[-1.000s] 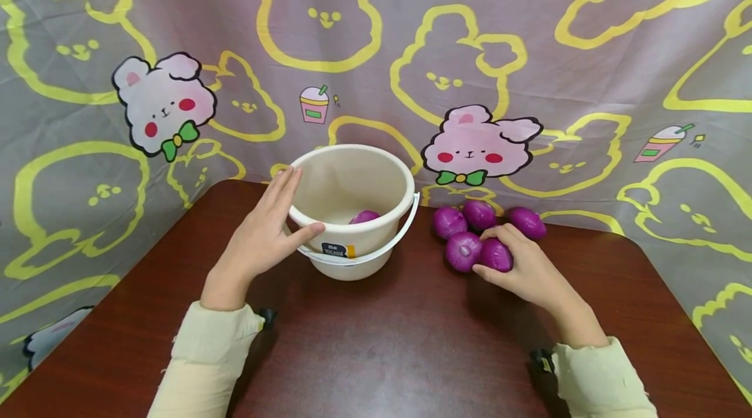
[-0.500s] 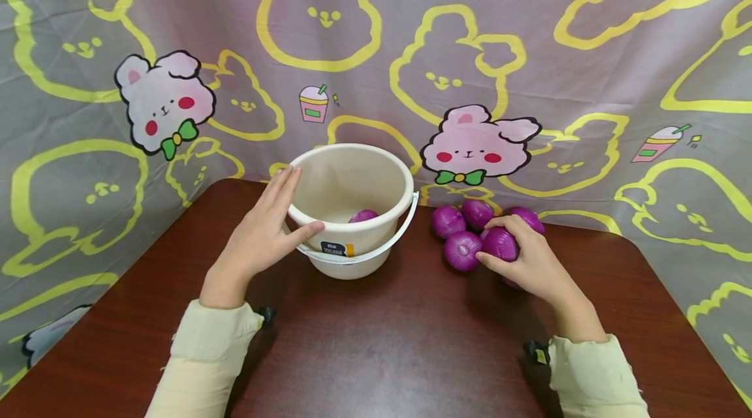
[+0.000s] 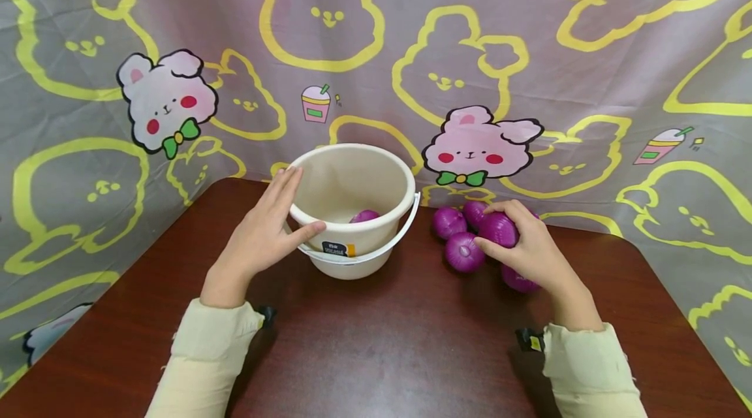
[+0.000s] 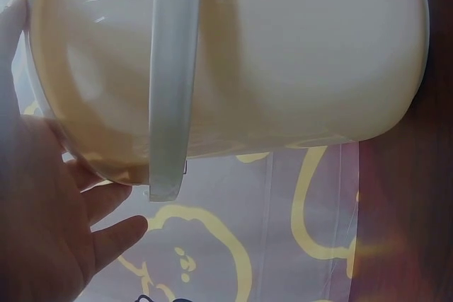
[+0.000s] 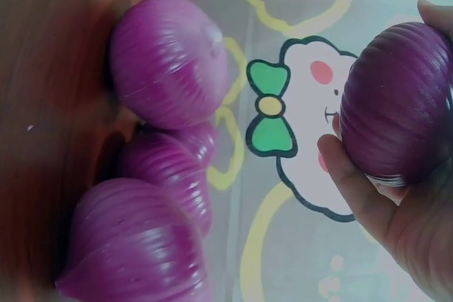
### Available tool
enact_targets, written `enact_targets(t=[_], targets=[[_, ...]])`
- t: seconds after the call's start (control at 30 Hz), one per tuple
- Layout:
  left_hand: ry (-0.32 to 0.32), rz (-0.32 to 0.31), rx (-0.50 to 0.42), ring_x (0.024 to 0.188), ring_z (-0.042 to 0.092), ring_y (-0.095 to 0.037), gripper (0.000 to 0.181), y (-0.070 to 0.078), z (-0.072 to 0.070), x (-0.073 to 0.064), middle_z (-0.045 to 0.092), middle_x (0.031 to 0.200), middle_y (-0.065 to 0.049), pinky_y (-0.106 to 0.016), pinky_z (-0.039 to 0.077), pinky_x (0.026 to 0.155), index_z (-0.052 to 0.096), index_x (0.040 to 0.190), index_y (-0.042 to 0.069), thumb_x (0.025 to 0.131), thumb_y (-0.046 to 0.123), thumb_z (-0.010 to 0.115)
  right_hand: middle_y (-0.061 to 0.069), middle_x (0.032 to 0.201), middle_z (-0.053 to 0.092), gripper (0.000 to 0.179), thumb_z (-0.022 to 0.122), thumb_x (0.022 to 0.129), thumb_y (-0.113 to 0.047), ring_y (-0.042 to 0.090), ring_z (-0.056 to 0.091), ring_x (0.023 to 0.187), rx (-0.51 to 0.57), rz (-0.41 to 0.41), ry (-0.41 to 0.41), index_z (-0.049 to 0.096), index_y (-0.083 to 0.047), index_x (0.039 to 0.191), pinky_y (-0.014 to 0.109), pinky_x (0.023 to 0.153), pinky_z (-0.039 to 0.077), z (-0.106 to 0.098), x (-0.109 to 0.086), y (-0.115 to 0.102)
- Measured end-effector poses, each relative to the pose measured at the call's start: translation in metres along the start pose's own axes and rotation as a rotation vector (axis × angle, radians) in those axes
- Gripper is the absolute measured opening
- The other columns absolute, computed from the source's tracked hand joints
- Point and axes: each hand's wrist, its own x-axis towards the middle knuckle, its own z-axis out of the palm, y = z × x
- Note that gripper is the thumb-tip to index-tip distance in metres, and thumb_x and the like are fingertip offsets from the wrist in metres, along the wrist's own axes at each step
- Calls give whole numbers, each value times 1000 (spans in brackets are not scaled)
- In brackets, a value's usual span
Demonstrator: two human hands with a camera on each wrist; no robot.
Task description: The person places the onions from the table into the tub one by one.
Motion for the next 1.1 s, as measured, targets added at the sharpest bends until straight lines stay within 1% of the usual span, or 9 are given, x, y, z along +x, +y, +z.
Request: enact_targets(t=[0.13, 0.33, 0.43, 0.63, 0.7, 0.77, 0.9, 0.97, 1.1], targets=[[-1, 1, 1, 155, 13, -32, 101, 0, 0, 1, 12, 168, -12, -64, 32, 114, 10, 161, 19, 87, 68, 59, 10, 127, 57, 49, 78, 85, -29, 31, 59, 110, 40, 30, -1, 56, -12, 125, 56, 84, 57, -1, 0, -3], [-6, -3, -1, 155, 14, -33, 101, 0, 0, 0, 11, 168, -11, -64, 33, 113, 10, 161, 20, 87, 68, 59, 10, 126, 57, 46, 78, 86, -27, 32, 59, 108, 94, 56, 22, 57, -13, 124, 55, 82, 58, -1, 1, -4], [-6, -5, -2, 155, 15, -33, 101, 0, 1, 0, 12, 168, -11, -65, 34, 112, 10, 161, 20, 87, 68, 59, 10, 125, 57, 45, 78, 86, -26, 31, 60, 107, 104, 57, 35, 57, -12, 124, 48, 81, 58, -1, 2, -5], [0, -2, 0, 155, 15, -33, 101, 0, 1, 0, 12, 168, -11, -64, 34, 112, 11, 161, 19, 87, 68, 60, 9, 125, 58, 45, 78, 86, -24, 29, 61, 104, 114, 52, 58, 58, -10, 124, 26, 76, 54, -1, 4, -7], [0, -2, 2, 155, 15, -33, 101, 0, 1, 0, 12, 168, -11, -64, 34, 112, 11, 161, 19, 87, 68, 60, 9, 125, 58, 44, 77, 86, -24, 29, 61, 104, 120, 52, 62, 58, -11, 124, 24, 76, 54, -1, 4, -7], [3, 0, 4, 154, 15, -33, 101, 0, 1, 1, 13, 168, -11, -64, 33, 113, 12, 161, 19, 87, 67, 60, 8, 126, 58, 44, 77, 87, -24, 29, 61, 104, 133, 56, 62, 58, -13, 124, 28, 78, 55, 0, 4, -7], [5, 1, 7, 154, 15, -33, 101, 0, 1, 1, 13, 167, -11, -64, 33, 113, 12, 161, 19, 87, 68, 60, 9, 128, 57, 44, 76, 88, -24, 32, 60, 107, 170, 70, 54, 57, -15, 126, 44, 82, 56, 3, 4, -8], [5, 1, 9, 154, 15, -33, 101, 0, 1, 1, 14, 167, -11, -64, 33, 113, 12, 161, 19, 87, 68, 60, 10, 129, 56, 44, 76, 88, -24, 33, 60, 108, 183, 75, 51, 57, -15, 126, 49, 83, 56, 4, 5, -10], [5, -2, 10, 154, 15, -33, 101, 0, 1, 1, 14, 167, -11, -64, 33, 113, 12, 161, 19, 87, 68, 60, 10, 130, 56, 45, 76, 88, -26, 33, 59, 110, 196, 77, 47, 56, -15, 127, 53, 84, 56, 6, 7, -12]])
